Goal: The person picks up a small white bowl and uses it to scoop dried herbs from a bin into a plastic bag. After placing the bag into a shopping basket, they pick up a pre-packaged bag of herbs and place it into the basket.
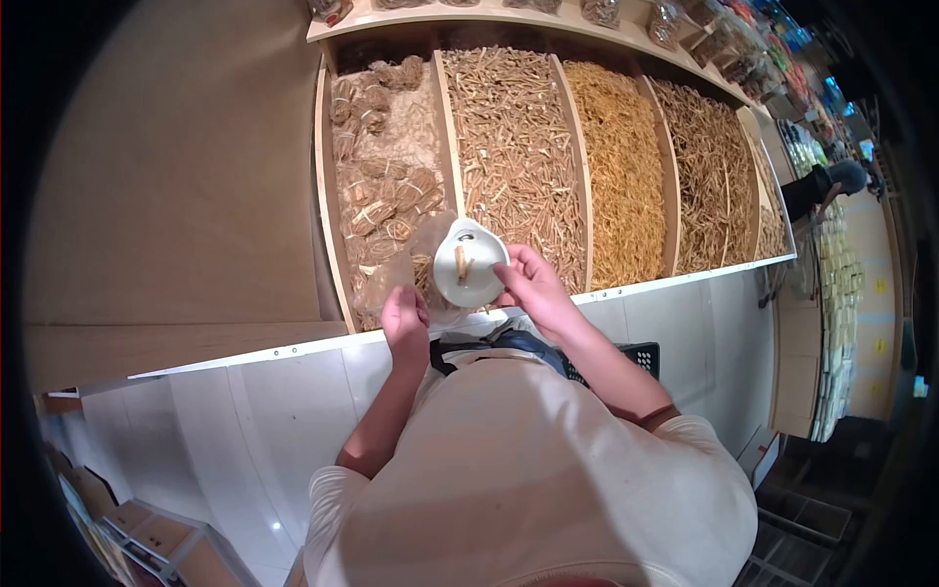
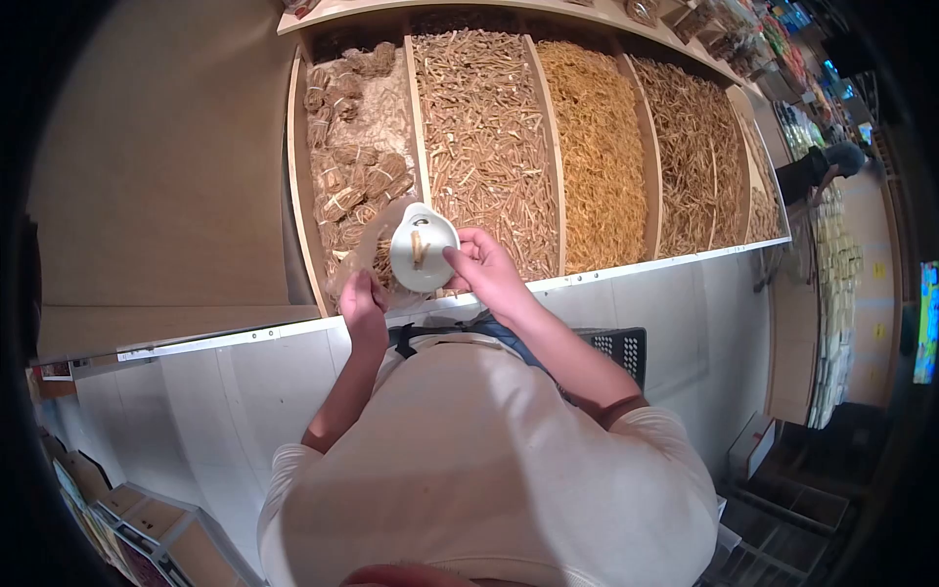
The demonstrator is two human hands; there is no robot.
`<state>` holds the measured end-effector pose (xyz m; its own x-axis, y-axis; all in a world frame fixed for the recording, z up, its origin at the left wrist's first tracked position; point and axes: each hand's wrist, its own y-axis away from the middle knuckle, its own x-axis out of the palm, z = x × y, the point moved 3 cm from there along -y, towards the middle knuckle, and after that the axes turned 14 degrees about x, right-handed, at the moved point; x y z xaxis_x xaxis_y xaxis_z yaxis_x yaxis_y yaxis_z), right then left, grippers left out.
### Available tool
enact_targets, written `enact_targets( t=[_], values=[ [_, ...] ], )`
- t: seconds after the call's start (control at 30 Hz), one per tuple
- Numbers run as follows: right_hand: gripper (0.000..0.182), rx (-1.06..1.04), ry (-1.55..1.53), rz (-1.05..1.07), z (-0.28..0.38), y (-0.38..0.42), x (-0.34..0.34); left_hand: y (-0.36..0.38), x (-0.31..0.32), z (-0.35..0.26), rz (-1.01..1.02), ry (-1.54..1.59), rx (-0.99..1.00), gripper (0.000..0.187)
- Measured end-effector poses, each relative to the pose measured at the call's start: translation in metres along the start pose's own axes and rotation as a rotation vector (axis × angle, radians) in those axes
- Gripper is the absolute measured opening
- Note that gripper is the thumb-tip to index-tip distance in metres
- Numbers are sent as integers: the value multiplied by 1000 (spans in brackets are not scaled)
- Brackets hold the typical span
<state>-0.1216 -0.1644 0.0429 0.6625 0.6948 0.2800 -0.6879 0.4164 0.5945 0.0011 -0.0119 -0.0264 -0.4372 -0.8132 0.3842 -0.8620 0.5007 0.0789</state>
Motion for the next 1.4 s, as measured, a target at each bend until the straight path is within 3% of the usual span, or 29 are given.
enact_targets(
  t=[0.07,0.13,0.23,0.3,0.37,0.4,0.43,0.57,0.8,0.93,1.17,1.4],
  values=[
    [33,-11,117,13,-14,-11,17,0,-1,0,-9,16,-16,29],
    [41,-307,626,-168,-22,-16,30,0,-3,0,-16,28,1,27],
    [46,-475,731,-233,-32,-13,39,3,-8,-3,-38,63,14,25],
    [47,-477,889,-259,-28,-13,34,4,-12,-3,-60,63,16,25],
    [52,-842,1032,-350,-14,-5,31,6,-15,-6,-78,64,20,24],
    [54,-819,844,-334,-10,-6,26,7,-15,-10,-74,9,23,24],
    [45,-704,540,-297,-10,-10,19,8,-15,-13,-69,-47,25,25],
    [29,-185,-125,-326,3,-20,-30,10,-20,-13,-81,-17,38,22],
    [41,402,-396,-98,-38,-78,-109,8,-20,-11,-91,29,23,23],
    [45,503,-622,-51,-46,-110,-110,8,-22,-11,-52,-32,36,26],
    [44,438,-943,-163,-39,-147,-126,10,-19,-13,-57,-57,35,28],
    [46,395,-777,-207,-27,-153,-125,5,-17,-9,-75,-56,17,28]
  ],
)
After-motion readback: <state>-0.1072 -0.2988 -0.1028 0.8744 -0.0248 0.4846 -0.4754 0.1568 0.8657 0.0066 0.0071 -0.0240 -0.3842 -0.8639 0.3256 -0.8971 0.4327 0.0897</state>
